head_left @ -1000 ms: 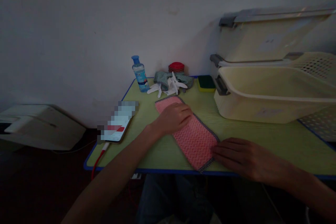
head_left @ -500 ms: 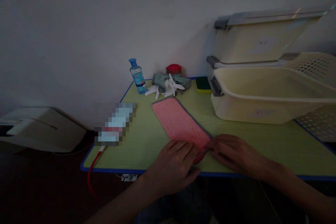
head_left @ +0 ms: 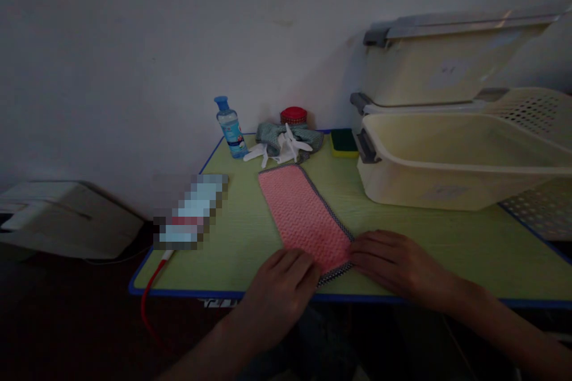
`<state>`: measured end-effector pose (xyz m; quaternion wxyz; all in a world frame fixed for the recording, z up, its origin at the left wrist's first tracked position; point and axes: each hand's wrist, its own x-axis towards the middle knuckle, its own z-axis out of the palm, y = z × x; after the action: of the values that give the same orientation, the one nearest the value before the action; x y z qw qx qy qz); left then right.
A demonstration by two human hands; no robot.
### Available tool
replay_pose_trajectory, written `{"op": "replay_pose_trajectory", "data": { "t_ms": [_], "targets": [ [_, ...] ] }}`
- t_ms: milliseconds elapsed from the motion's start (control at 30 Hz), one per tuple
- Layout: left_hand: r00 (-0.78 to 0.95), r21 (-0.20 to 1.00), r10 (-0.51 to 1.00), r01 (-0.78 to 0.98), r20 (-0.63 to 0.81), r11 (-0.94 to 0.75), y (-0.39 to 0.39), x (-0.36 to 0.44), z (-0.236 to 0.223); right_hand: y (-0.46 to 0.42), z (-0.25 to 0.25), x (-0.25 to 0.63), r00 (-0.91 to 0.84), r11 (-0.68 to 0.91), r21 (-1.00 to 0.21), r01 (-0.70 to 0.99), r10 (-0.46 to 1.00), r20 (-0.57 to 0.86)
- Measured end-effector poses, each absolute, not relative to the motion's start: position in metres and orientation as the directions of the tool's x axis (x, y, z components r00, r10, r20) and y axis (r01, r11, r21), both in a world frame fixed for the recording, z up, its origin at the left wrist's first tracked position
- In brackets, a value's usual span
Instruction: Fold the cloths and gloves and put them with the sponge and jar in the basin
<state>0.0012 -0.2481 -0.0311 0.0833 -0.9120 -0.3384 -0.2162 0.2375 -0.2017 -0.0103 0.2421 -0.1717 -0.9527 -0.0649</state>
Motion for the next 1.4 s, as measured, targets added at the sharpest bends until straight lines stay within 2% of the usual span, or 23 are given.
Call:
{"op": "replay_pose_trajectory", "data": {
  "t_ms": [167,400,500,633,867,1100,1233,1400],
  "targets": [
    [0.685,0.042,0.583,0.632,0.436,-0.774,-0.262,-0.005,-0.032,-0.214,-0.006,0.233,-0.849,0.935,0.015,0.353,0.314,0.424],
    [0.579,0.459,0.732,0.573,0.36,-0.679,-0.263,-0.012,-0.023,-0.224,0.004,0.227,-0.83,0.891,-0.223,0.394,0.45,0.329],
    [0.547,0.559,0.788,0.573,0.284,-0.599,-0.259,-0.014,-0.017,-0.221,0.008,0.225,-0.806,0.836,-0.348,0.425,0.524,0.275],
    [0.523,0.603,0.833,0.61,0.181,-0.514,-0.257,-0.015,-0.014,-0.22,0.01,0.223,-0.799,0.774,-0.464,0.431,0.566,0.204],
    [0.548,0.665,0.834,0.599,0.067,-0.447,-0.255,-0.018,0.0,-0.225,0.014,0.22,-0.782,0.68,-0.584,0.444,0.612,0.118],
    [0.47,0.803,0.875,0.562,-0.114,-0.197,-0.237,-0.015,-0.007,-0.217,0.003,0.217,-0.708,0.518,-0.717,0.466,0.705,0.05],
    [0.463,0.791,0.875,0.585,-0.145,-0.178,-0.232,-0.014,-0.011,-0.216,-0.001,0.217,-0.69,0.46,-0.757,0.465,0.724,0.016],
    [0.468,0.743,0.873,0.633,-0.14,-0.22,-0.232,-0.014,-0.008,-0.217,0.002,0.218,-0.668,0.438,-0.751,0.494,0.744,-0.005]
  ]
}}
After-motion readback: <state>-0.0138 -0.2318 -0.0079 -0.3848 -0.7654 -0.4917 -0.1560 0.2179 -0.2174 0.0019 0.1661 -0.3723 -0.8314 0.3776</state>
